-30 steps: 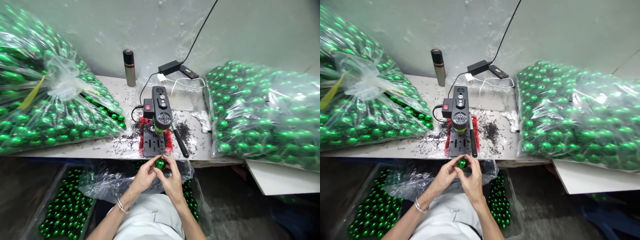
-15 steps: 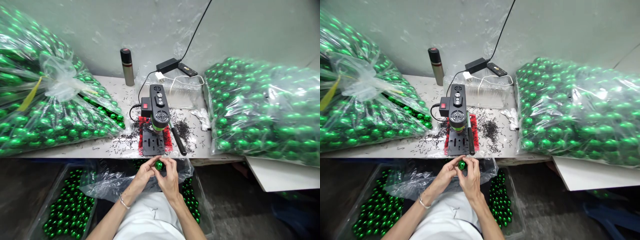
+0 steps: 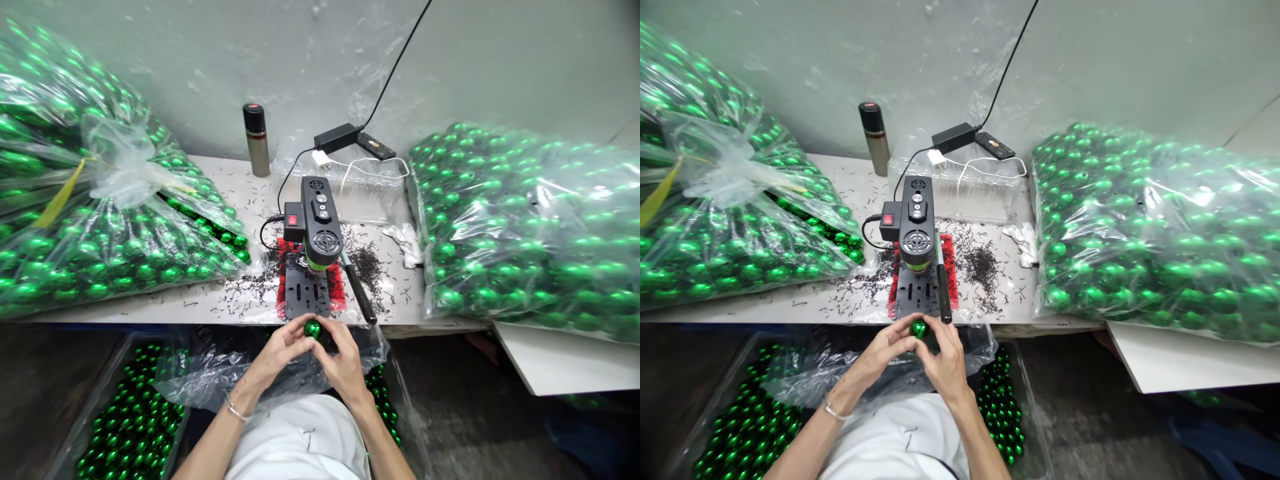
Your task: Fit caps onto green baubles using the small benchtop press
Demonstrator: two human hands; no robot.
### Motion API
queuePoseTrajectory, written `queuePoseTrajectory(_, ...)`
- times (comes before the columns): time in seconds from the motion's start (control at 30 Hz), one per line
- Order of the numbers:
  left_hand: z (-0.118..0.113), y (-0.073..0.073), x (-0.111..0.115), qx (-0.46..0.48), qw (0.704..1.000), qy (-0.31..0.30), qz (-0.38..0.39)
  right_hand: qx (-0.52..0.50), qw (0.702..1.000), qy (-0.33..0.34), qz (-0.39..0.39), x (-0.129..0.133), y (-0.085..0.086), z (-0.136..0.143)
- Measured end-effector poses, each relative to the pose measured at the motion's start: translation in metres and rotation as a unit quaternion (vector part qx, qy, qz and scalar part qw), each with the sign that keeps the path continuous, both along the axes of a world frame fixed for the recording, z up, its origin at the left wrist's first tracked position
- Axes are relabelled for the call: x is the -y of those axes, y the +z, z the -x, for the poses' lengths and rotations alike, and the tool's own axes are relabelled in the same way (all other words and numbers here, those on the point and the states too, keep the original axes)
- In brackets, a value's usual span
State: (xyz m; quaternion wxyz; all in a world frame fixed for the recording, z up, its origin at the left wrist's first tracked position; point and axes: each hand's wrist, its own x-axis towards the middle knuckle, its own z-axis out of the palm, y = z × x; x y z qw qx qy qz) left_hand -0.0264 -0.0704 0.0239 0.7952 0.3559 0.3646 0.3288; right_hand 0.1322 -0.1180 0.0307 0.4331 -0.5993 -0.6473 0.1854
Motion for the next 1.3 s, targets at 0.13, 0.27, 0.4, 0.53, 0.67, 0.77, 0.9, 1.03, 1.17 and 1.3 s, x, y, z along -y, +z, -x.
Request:
queuePoseTrajectory(0.13,0.004,0.004,-0.013,-0.038,0.999,-0.022,-0.026,-0.013,0.995,0.091,0.031,-0.008,0.009,-0.012)
queuePoseTrajectory(0.27,0.004,0.012,-0.023,-0.057,0.997,-0.012,-0.047,-0.027,0.99,0.124,0.058,-0.015,0.018,-0.015)
queuePoseTrajectory(0.4,0.005,0.023,-0.032,-0.035,0.999,0.026,-0.011,-0.073,0.994,0.047,0.071,-0.019,0.027,-0.017)
queuePoseTrajectory(0.53,0.006,0.031,-0.041,0.036,0.989,0.12,0.079,-0.098,0.993,-0.023,0.066,-0.016,0.034,-0.028)
queuePoseTrajectory(0.67,0.004,0.033,-0.05,0.052,0.976,0.181,0.11,-0.099,0.991,-0.047,0.079,-0.012,0.036,-0.035)
queuePoseTrajectory(0.77,0.002,0.033,-0.055,0.048,0.977,0.18,0.103,-0.097,0.992,-0.038,0.076,-0.01,0.034,-0.032)
queuePoseTrajectory(0.9,-0.001,0.034,-0.06,0.004,0.978,0.195,0.073,-0.092,0.994,-0.029,0.057,-0.008,0.033,-0.027)
queuePoseTrajectory(1.03,-0.007,0.032,-0.067,-0.11,0.978,0.179,-0.008,-0.086,0.995,-0.029,0.045,-0.006,0.03,-0.028)
queuePoseTrajectory(1.17,-0.015,0.021,-0.073,-0.189,0.971,0.12,-0.088,-0.084,0.995,-0.033,0.045,-0.001,0.025,-0.032)
queuePoseTrajectory(1.3,-0.019,0.013,-0.075,-0.274,0.942,0.095,-0.167,-0.079,0.996,-0.036,0.035,0.004,0.023,-0.033)
